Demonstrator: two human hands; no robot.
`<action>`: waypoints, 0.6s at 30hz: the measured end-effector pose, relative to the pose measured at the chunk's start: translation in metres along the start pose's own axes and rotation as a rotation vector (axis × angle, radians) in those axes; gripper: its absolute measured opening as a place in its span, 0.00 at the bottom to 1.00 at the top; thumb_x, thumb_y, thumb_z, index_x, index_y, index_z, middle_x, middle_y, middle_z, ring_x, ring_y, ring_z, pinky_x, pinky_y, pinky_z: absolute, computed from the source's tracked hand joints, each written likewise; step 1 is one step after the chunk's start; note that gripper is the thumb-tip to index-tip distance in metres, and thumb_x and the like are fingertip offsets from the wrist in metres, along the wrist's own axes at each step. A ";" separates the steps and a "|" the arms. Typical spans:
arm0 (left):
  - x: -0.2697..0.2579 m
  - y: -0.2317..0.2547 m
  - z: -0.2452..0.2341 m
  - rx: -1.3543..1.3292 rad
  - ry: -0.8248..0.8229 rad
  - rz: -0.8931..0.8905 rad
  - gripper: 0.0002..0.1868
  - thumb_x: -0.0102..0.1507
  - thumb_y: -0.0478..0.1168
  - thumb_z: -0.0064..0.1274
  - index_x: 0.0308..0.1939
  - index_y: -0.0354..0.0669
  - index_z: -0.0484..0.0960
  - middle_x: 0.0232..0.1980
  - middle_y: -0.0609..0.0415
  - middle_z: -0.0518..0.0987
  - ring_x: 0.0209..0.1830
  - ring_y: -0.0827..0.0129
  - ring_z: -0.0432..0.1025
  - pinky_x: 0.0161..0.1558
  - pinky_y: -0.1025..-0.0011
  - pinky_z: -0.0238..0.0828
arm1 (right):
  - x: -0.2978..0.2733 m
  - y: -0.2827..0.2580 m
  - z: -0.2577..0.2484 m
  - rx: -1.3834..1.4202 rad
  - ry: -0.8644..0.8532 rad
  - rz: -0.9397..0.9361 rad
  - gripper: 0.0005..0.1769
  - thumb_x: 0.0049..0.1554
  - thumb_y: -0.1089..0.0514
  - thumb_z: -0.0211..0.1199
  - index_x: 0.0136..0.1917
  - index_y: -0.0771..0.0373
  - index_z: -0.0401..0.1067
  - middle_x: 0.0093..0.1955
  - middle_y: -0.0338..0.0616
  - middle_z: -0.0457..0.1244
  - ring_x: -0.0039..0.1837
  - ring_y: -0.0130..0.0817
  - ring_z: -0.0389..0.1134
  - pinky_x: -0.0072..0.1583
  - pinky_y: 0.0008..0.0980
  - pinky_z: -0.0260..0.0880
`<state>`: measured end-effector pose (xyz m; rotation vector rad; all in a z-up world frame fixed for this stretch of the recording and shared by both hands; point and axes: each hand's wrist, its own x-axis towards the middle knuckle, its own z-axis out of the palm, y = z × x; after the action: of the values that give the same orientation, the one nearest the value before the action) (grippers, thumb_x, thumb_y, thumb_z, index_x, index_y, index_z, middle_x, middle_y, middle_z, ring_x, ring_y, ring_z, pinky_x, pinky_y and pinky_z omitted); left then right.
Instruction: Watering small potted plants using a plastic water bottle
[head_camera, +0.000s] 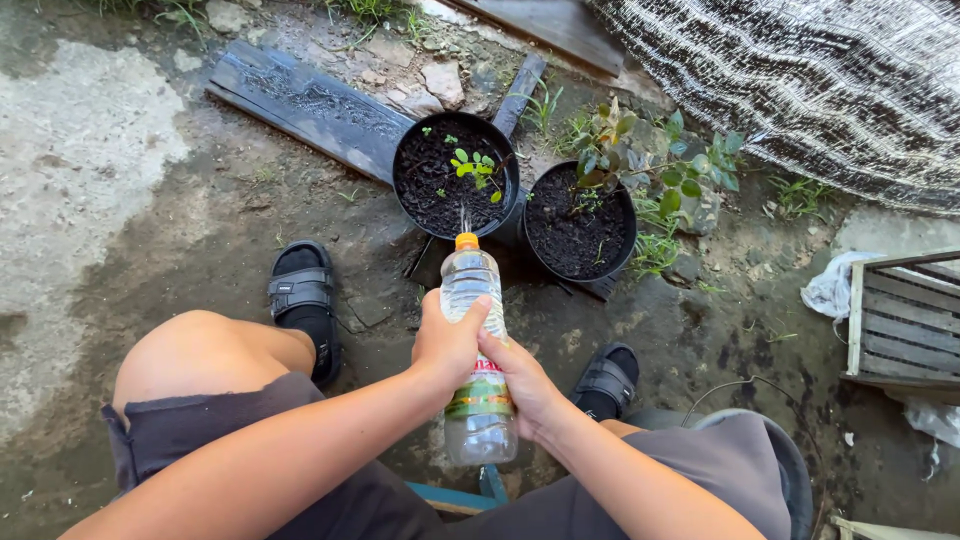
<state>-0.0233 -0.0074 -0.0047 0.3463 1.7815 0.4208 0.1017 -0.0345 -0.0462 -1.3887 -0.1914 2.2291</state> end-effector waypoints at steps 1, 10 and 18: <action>-0.001 0.000 -0.002 -0.013 0.001 -0.003 0.29 0.59 0.61 0.51 0.62 0.63 0.69 0.56 0.58 0.83 0.55 0.57 0.76 0.56 0.60 0.67 | 0.000 0.000 0.001 -0.001 0.016 0.004 0.24 0.58 0.47 0.65 0.62 0.61 0.69 0.45 0.54 0.70 0.43 0.44 0.73 0.47 0.48 0.77; 0.001 -0.006 -0.012 -0.043 0.034 -0.010 0.30 0.59 0.62 0.50 0.63 0.62 0.68 0.58 0.58 0.82 0.57 0.56 0.75 0.57 0.60 0.66 | -0.002 -0.004 0.017 -0.045 0.041 0.066 0.25 0.57 0.49 0.65 0.63 0.63 0.67 0.49 0.56 0.70 0.46 0.47 0.73 0.49 0.49 0.77; 0.000 -0.008 -0.022 -0.099 0.049 -0.023 0.28 0.60 0.60 0.50 0.62 0.61 0.69 0.57 0.59 0.83 0.55 0.58 0.76 0.56 0.61 0.68 | 0.004 -0.001 0.023 -0.094 0.036 0.082 0.26 0.57 0.49 0.65 0.65 0.62 0.67 0.48 0.54 0.70 0.45 0.44 0.73 0.49 0.47 0.76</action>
<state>-0.0446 -0.0171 -0.0037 0.2468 1.8036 0.5030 0.0806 -0.0287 -0.0381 -1.5105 -0.2329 2.2855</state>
